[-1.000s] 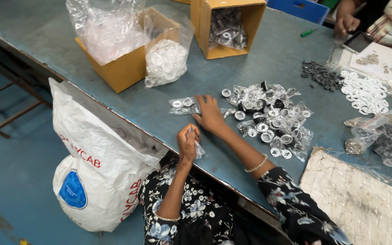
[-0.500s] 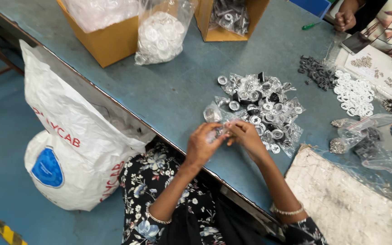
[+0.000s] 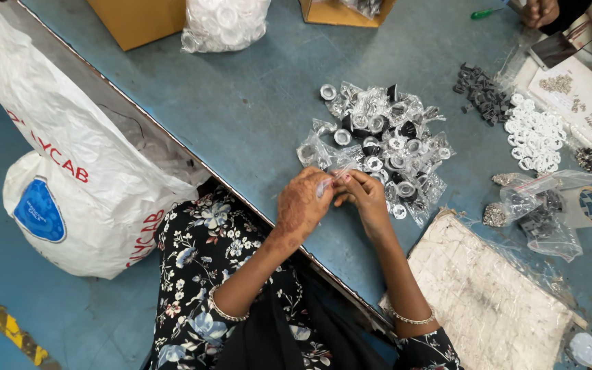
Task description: The person sorts small black and white plastic fasteners on a workbench, separating them into piles and placing some into small plastic bags. They handle the items by hand, occasionally moving bags and boxes to access more parts.
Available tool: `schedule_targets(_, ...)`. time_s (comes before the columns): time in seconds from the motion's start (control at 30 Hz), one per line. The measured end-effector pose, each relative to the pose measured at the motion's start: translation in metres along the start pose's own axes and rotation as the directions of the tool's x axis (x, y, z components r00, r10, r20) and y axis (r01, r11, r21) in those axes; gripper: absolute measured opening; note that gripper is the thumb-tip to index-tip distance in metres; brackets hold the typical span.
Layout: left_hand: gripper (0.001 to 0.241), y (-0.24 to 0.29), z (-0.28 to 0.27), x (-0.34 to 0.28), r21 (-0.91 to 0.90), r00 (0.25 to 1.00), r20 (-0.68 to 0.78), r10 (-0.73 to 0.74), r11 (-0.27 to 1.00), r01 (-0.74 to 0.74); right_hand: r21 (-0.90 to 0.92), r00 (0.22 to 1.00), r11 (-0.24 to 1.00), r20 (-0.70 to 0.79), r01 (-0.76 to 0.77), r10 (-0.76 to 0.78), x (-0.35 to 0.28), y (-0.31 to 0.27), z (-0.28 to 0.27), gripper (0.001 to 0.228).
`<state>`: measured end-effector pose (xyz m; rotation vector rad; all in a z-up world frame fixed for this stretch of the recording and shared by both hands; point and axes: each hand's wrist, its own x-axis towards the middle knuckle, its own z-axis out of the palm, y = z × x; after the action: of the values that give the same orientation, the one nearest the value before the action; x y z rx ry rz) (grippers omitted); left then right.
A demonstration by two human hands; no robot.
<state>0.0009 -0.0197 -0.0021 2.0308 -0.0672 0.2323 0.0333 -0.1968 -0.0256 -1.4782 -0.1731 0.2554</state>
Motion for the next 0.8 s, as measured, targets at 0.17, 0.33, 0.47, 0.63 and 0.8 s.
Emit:
schedule_targets(0.17,0.016,-0.007,-0.004,0.012,-0.115,0.999,-0.02,0.028,0.993,-0.03,-0.032,0.999,0.999,0.006,0.043,-0.043,-0.001,-0.004,0.004,0.024)
schedule_targets(0.33,0.013,-0.016,0.0,0.01,-0.258,0.998,0.023,-0.064,0.964,0.068,-0.092,0.997,0.993,0.021,0.078,-0.076,-0.001,-0.005,0.01,0.019)
schedule_targets(0.47,0.015,-0.027,0.001,0.02,-0.452,0.95,0.223,-0.216,0.841,0.298,-0.112,0.996,0.989,0.008,0.094,-0.094,-0.003,-0.005,0.009,0.024)
schedule_targets(0.63,0.012,-0.021,-0.006,0.018,-0.408,0.995,0.096,0.005,0.912,0.035,-0.283,0.983,0.948,-0.075,0.143,-0.17,-0.012,-0.005,0.014,0.022)
schedule_targets(0.8,0.018,0.016,-0.012,0.007,-0.048,0.96,-0.079,0.27,0.961,-0.274,-0.48,0.882,0.829,-0.205,0.287,-0.424,-0.018,-0.004,0.017,0.023)
